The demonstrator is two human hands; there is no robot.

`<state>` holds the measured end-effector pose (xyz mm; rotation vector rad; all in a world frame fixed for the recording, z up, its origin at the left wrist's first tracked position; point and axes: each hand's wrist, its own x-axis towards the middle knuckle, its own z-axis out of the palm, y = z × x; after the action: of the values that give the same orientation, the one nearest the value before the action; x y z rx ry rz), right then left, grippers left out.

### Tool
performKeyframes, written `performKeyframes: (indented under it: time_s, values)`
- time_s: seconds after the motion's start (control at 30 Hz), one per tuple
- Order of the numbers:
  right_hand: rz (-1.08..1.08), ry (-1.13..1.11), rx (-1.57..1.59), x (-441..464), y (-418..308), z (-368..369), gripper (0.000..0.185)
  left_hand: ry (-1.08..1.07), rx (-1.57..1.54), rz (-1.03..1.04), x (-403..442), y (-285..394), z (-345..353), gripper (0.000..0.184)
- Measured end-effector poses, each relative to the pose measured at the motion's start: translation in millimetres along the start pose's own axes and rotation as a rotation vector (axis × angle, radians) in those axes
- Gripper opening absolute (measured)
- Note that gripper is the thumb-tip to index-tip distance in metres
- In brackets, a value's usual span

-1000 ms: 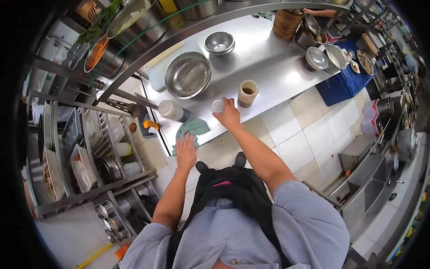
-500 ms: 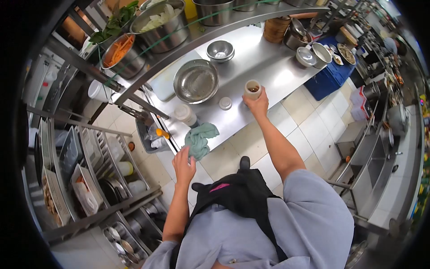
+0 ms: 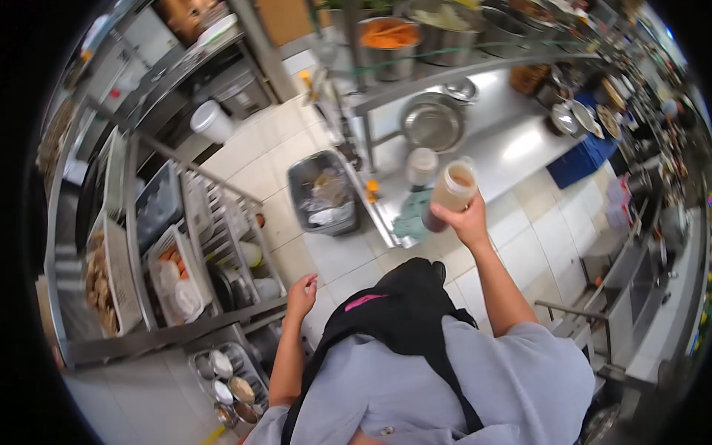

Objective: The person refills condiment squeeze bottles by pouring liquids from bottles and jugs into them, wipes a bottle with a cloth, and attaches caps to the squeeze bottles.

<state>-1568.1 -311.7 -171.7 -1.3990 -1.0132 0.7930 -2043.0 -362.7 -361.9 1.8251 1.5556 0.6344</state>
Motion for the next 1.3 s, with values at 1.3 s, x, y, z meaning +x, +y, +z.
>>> performKeyframes:
  time_s: [1.3]
  values:
    - [0.095,0.929,-0.252,499.4,156.9,406.8,0.070,-0.820,-0.025,-0.446,752.6,-413.6,-149.8,0.028]
